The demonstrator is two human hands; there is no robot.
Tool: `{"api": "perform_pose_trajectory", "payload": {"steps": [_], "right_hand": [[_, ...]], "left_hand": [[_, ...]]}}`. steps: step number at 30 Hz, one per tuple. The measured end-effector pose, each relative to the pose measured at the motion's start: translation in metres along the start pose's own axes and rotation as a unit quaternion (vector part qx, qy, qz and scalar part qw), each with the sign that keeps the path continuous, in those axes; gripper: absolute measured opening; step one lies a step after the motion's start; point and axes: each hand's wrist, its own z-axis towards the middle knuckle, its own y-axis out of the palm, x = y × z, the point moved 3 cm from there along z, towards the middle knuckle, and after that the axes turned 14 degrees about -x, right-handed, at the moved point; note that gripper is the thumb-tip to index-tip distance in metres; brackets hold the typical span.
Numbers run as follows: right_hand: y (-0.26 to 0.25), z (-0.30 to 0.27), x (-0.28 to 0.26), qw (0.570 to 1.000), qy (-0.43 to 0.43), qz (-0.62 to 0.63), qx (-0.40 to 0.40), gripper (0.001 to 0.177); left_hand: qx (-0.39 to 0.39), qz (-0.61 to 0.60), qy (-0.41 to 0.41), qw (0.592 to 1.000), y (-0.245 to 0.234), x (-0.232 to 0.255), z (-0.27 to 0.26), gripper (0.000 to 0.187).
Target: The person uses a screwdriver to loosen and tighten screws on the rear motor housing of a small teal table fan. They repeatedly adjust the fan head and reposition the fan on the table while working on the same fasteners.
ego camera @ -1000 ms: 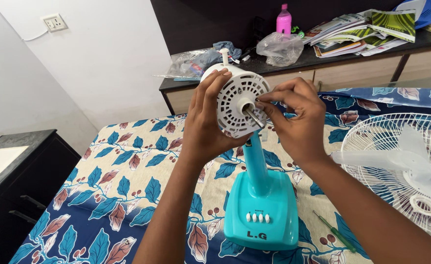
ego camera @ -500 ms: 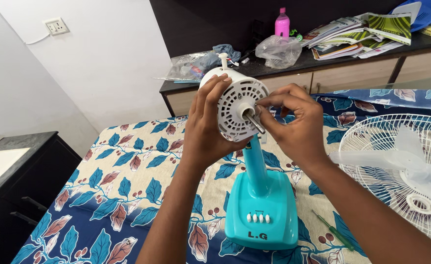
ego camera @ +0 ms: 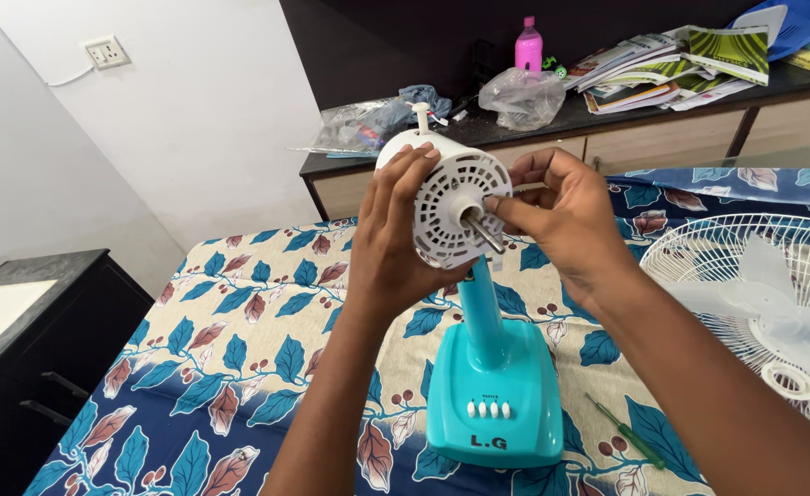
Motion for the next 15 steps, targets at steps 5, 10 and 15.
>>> {"api": "perform_pose_trajectory", "payload": {"steps": [5,10,15], "right_hand": [[-0.005,-0.001,0.0,0.999,0.001,-0.032,0.0,0.029],[-0.013,-0.006,-0.005,0.999,-0.012,-0.02,-0.039,0.032],[-0.022,-0.018,-0.006,0.999,0.029,-0.027,-0.013,0.035]], "left_hand": [[-0.004,0.0,0.003,1.0,0.001,0.002,0.002,0.114],[-0.014,-0.001,0.004,1.0,0.002,0.01,0.002,0.113],[-0.02,0.012,-0.001,1.0,0.008,0.022,0.001,0.111]]}}
